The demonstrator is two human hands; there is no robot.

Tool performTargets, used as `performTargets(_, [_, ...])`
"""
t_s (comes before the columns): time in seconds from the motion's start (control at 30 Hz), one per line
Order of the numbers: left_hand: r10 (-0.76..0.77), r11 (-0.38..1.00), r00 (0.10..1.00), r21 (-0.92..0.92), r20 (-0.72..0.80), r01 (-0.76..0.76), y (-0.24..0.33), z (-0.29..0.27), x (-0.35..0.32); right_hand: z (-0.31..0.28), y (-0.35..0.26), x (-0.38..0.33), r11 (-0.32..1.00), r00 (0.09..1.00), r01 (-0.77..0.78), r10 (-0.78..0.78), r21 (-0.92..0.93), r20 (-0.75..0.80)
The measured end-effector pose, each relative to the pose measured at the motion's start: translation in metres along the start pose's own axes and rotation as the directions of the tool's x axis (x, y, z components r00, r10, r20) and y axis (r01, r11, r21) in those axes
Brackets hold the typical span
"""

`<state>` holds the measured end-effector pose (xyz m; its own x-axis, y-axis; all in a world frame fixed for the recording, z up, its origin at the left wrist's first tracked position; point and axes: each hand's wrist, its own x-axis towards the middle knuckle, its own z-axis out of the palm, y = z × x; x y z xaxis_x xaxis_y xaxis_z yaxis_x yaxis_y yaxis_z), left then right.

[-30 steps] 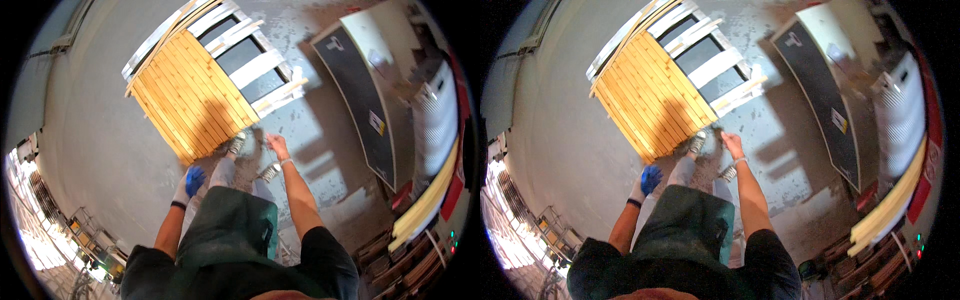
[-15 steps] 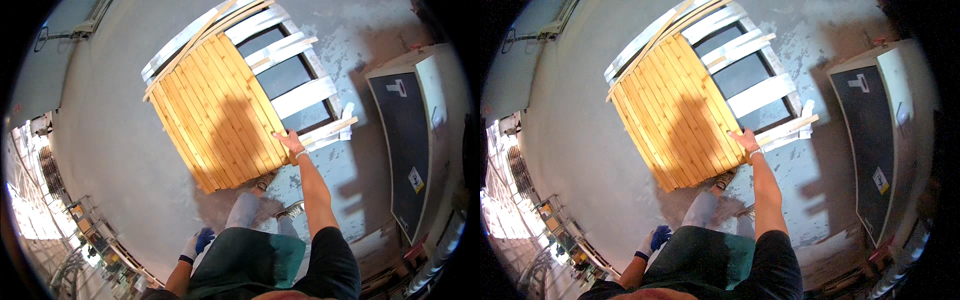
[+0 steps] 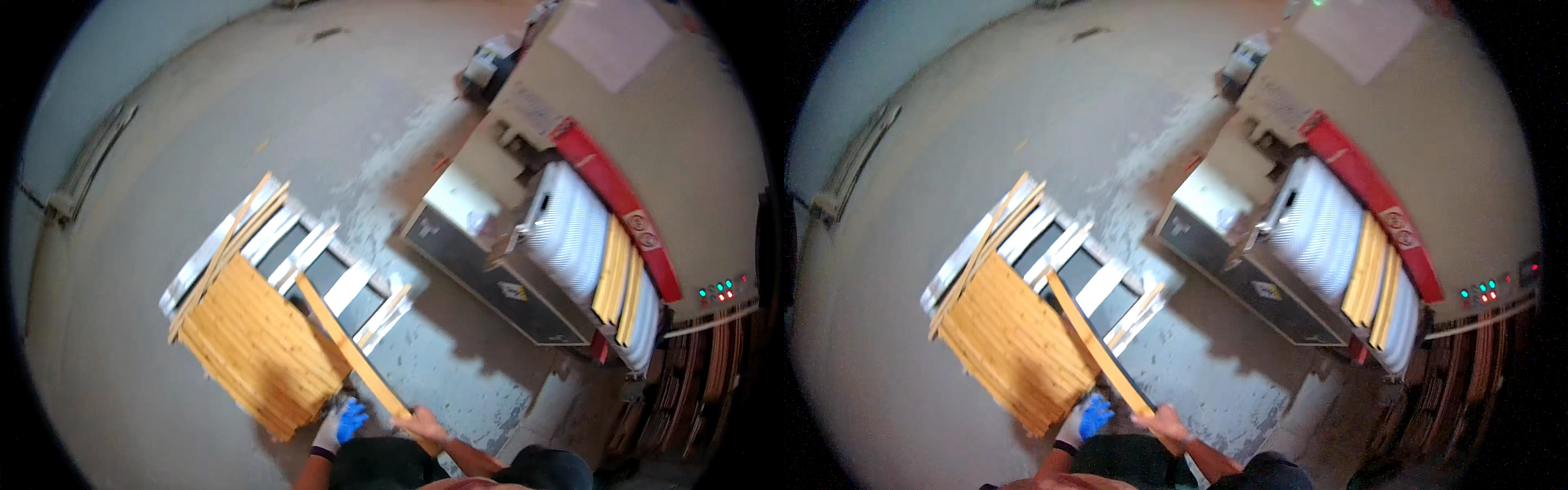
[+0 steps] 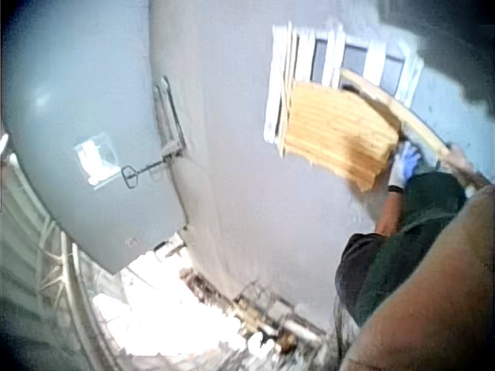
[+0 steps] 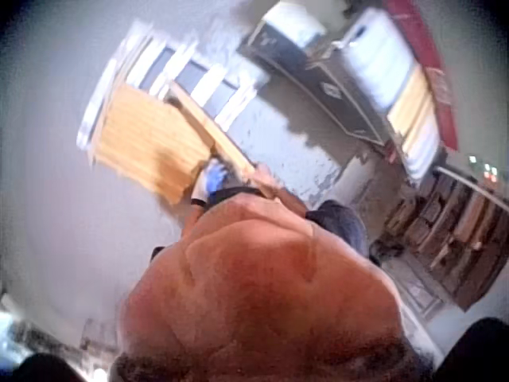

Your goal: The person repeatedly picks up three wooden planks from a stack and feeds them into a conveyor belt machine. The person wears blue gloves and a green apron while performing this repetitive task in a workshop environment.

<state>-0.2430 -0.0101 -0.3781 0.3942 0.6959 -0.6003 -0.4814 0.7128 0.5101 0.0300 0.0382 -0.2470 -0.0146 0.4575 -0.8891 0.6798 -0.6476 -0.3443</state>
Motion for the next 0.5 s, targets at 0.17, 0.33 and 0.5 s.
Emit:
performTargets(0.17, [-0.357, 0.888, 0.901, -0.208, 0.246, 0.409, -0.005, 0.138, 0.014, -0.043, 0.038, -0.165, 0.997, 0.993, 0.039, -0.03, 0.073, -0.111])
performTargets(0.33, [-0.289, 0.952, 0.909, -0.011, 0.3, 0.306, 0.031, 0.266, -0.049, -0.05, 0.068, -0.28, 0.958, 0.913, 0.213, -0.125, 0.191, -0.389])
performTargets(0.5, [-0.229, 0.944, 0.894, 0.313, 0.386, 0.107, 0.081, 0.387, -0.108, -0.038, 0.111, -0.334, 0.882, 0.798, 0.366, -0.134, 0.297, -0.587])
